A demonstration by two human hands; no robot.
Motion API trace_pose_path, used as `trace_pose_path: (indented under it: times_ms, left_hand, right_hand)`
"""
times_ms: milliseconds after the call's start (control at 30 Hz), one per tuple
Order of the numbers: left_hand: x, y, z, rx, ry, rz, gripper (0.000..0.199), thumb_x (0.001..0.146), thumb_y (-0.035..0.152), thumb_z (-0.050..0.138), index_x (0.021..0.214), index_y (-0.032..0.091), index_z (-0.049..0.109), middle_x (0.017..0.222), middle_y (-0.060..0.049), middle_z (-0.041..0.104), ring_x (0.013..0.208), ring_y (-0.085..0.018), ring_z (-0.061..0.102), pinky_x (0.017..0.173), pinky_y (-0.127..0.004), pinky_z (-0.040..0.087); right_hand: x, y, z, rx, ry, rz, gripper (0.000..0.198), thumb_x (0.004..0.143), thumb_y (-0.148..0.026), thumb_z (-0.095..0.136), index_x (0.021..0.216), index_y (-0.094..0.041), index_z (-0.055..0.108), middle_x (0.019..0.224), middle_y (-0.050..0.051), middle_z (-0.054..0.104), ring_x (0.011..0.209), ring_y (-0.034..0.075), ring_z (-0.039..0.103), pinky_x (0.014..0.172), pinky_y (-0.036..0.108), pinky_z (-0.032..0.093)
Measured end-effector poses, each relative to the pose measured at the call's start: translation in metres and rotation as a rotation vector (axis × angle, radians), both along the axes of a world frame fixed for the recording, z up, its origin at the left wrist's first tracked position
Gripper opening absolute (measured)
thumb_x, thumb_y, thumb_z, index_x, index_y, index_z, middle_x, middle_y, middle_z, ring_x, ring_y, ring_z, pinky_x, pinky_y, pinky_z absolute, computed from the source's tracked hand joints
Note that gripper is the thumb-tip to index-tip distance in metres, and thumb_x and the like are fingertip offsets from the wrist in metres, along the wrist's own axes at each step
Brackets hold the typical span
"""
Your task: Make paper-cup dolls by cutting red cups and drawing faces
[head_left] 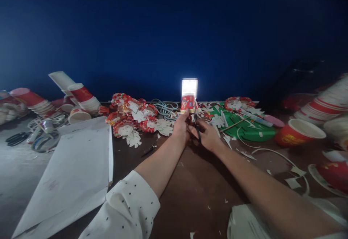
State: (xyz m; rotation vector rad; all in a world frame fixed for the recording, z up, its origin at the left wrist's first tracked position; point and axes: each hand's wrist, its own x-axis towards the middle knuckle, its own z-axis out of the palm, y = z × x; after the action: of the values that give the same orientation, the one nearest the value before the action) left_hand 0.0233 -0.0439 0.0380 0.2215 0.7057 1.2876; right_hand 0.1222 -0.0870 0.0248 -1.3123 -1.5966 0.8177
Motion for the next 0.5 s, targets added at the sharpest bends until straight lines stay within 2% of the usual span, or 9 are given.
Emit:
trace_pose_path:
  times_ms: [200, 333, 500]
  left_hand:
    - [0.004, 0.000, -0.007, -0.028, -0.021, 0.054, 0.021, 0.072, 0.030, 0.071, 0.071, 0.014, 0.056, 0.055, 0.003, 0.054, 0.045, -0.007, 0.051, 0.049, -0.019, 0.042]
    - [0.008, -0.003, -0.008, -0.026, -0.024, 0.008, 0.023, 0.072, 0.031, 0.070, 0.067, 0.014, 0.055, 0.053, 0.002, 0.055, 0.044, -0.009, 0.052, 0.051, -0.021, 0.045]
    - [0.010, -0.009, -0.005, -0.029, 0.031, -0.057, 0.029, 0.073, 0.038, 0.070, 0.064, 0.014, 0.055, 0.047, 0.002, 0.053, 0.038, -0.009, 0.048, 0.045, -0.022, 0.042]
  right_hand:
    - [0.002, 0.001, -0.007, 0.043, -0.110, -0.013, 0.029, 0.077, -0.044, 0.062, 0.094, -0.021, 0.065, 0.086, 0.004, 0.070, 0.078, 0.020, 0.063, 0.069, 0.029, 0.047]
    - [0.002, 0.002, -0.007, 0.058, -0.094, -0.046, 0.029, 0.079, -0.042, 0.061, 0.097, -0.021, 0.067, 0.087, 0.004, 0.071, 0.079, 0.020, 0.064, 0.069, 0.029, 0.046]
    - [0.004, 0.002, -0.007, 0.071, -0.106, -0.083, 0.032, 0.079, -0.044, 0.061, 0.098, -0.019, 0.068, 0.086, 0.005, 0.072, 0.077, 0.020, 0.064, 0.067, 0.028, 0.046]
